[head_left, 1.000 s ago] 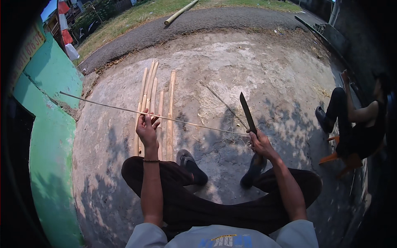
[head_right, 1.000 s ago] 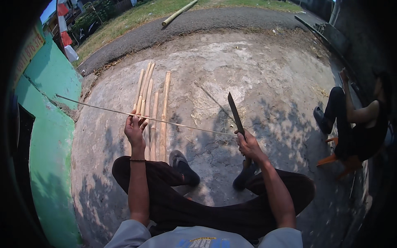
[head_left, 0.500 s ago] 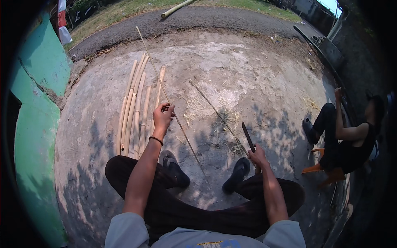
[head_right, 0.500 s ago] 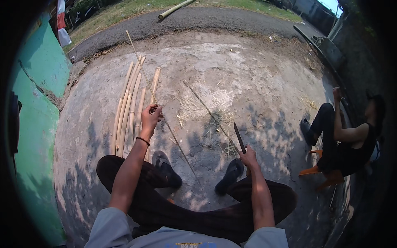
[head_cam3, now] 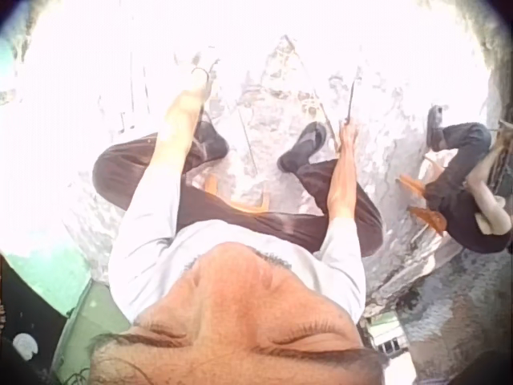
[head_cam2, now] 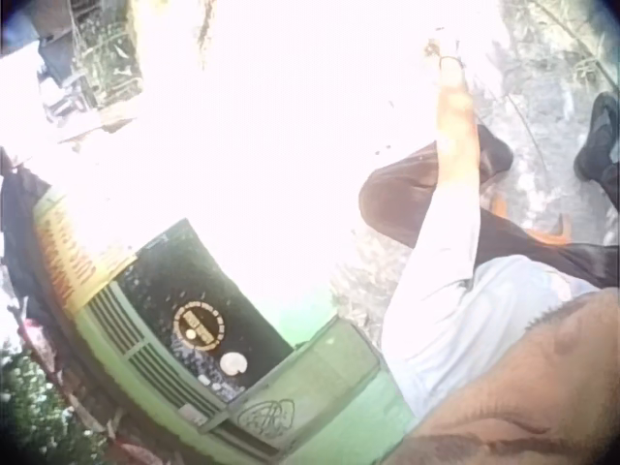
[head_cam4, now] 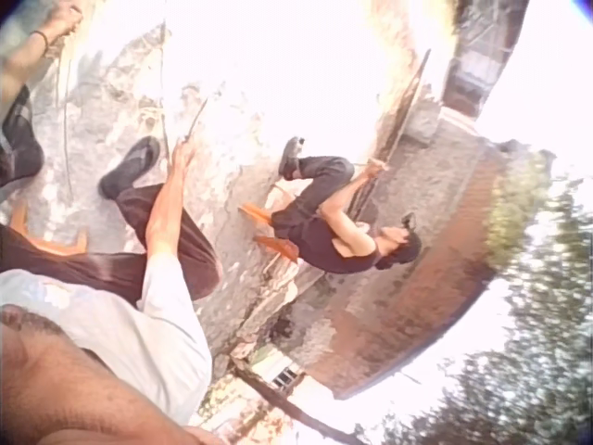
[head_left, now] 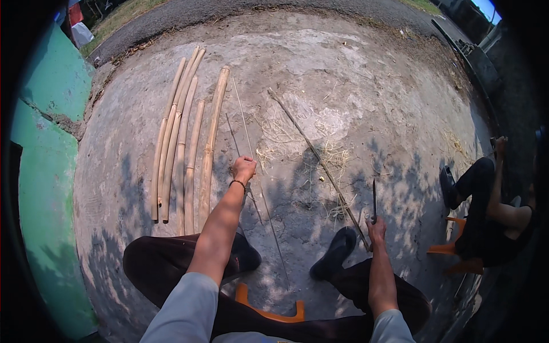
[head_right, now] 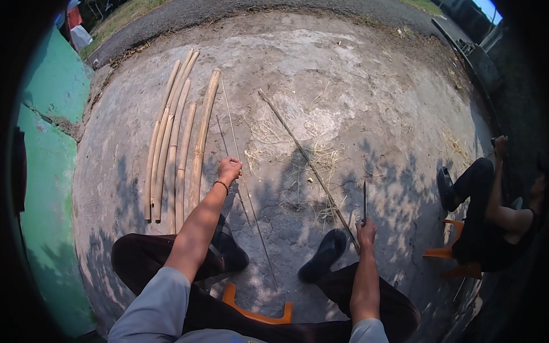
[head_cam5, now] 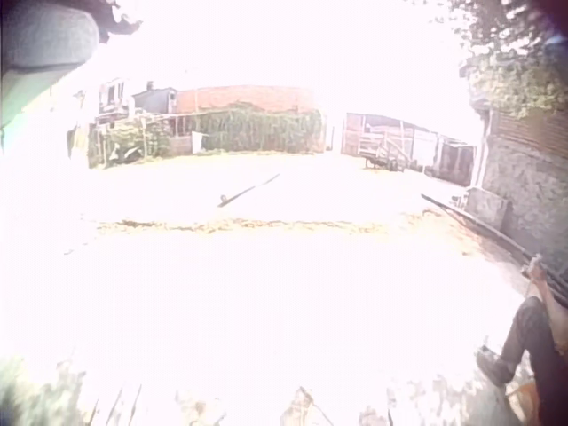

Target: The recorder is shaving a thin strip of bamboo with a knife while sitting outdoors.

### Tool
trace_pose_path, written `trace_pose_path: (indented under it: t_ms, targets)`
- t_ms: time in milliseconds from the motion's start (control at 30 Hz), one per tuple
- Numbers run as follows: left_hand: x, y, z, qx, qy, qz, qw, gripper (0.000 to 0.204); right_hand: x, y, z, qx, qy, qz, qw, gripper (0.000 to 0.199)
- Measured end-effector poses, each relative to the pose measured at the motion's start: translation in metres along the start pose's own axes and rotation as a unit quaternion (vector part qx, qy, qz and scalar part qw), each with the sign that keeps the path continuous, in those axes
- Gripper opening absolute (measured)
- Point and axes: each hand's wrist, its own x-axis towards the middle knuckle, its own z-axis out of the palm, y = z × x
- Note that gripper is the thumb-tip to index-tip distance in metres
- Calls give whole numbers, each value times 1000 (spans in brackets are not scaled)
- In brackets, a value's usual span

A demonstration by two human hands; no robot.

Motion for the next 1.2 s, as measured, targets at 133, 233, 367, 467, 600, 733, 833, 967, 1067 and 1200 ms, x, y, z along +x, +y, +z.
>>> trace_pose_path:
  t_ms: [133,233,367,467,600,733,833,967,1067,1200]
  targets:
    - [24,-47,0,53,21,-21,998,22,3,-10,25,37,-6,-33,999,38]
    - [11,-54,17,138,48,-4,989,30,0,4,36,48,-9,-46,998,35]
    - [-3,-53,17,164,51,-2,985,24,-3,19,54,92,-17,-34,995,27]
    - [1,-52,12,140,25,-2,990,24,1,27,69,131,-21,-11,991,22]
    - [8,-5,16,18,30,63,997,28,9,50,80,90,-11,-30,995,23]
    - [12,71,21,-53,45,163,984,33,1,44,75,24,30,-115,993,16]
    - [26,85,28,-5,34,155,987,44,1,38,76,29,25,-127,991,15]
    - [30,30,27,134,87,134,978,63,-6,12,68,11,-23,-120,992,15]
    - [-30,-17,42,164,33,182,969,41,-2,14,31,-78,-87,-88,989,15]
    - [-116,-54,45,151,-44,126,979,26,-7,20,-10,-69,67,-219,971,19]
